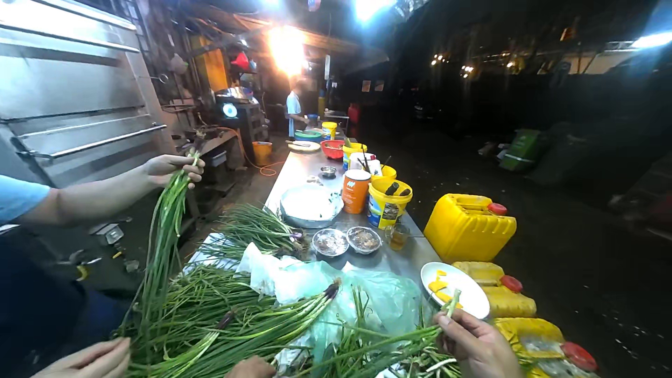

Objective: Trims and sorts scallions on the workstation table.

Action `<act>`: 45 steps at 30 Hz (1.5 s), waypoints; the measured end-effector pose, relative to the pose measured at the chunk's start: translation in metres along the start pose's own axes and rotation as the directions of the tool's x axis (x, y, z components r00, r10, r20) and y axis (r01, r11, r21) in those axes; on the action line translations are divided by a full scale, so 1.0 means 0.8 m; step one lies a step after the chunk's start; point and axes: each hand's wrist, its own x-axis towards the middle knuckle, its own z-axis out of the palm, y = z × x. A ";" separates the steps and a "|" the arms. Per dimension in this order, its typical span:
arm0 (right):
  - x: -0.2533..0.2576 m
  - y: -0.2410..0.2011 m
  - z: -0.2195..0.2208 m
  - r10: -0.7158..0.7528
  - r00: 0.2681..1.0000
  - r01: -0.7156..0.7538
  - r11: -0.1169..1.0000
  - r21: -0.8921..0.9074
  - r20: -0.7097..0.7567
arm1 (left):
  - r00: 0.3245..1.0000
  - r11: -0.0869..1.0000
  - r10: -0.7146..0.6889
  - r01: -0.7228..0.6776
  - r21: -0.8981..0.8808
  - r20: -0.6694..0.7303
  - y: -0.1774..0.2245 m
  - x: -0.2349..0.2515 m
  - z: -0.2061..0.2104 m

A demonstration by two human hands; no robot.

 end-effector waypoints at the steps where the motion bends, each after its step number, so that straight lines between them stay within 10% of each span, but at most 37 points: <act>1: 0.001 -0.003 -0.005 -0.003 1.000 0.003 1.000 0.000 -0.002 | 0.998 0.999 -0.019 0.016 -0.046 -0.054 -0.001 -0.002 -0.005; 8: -0.002 -0.011 -0.013 -0.010 0.997 0.011 1.000 -0.006 0.078 | 0.805 0.886 0.230 -0.406 -0.225 -0.546 0.050 -0.002 -0.064; 15: -0.008 -0.015 -0.001 -0.026 0.988 0.030 0.999 -0.026 0.152 | 0.898 0.898 0.433 -0.438 -0.052 -0.080 0.090 0.037 -0.065; 20: -0.020 -0.008 0.003 -0.076 0.992 0.077 0.997 -0.012 0.103 | 0.985 0.941 0.085 -0.129 -0.314 -0.151 0.102 0.033 -0.051; 24: -0.030 0.002 0.016 -0.129 0.991 0.128 0.991 0.035 0.020 | 0.911 0.526 -0.332 -0.036 -0.849 -0.245 0.090 0.052 -0.024; 37: -0.018 -0.009 0.002 -0.072 0.997 0.073 0.997 0.035 -0.022 | 0.955 0.740 0.280 -0.278 -0.613 -0.094 0.012 -0.004 -0.044; 42: -0.023 -0.009 0.004 -0.087 0.996 0.087 0.995 0.042 -0.005 | 0.986 0.908 -0.079 0.010 -0.419 -0.149 0.038 -0.009 -0.041; 45: -0.028 -0.005 0.009 -0.102 0.994 0.104 0.993 0.062 -0.034 | 0.875 0.454 -0.451 0.053 -0.889 -0.178 0.043 0.005 -0.014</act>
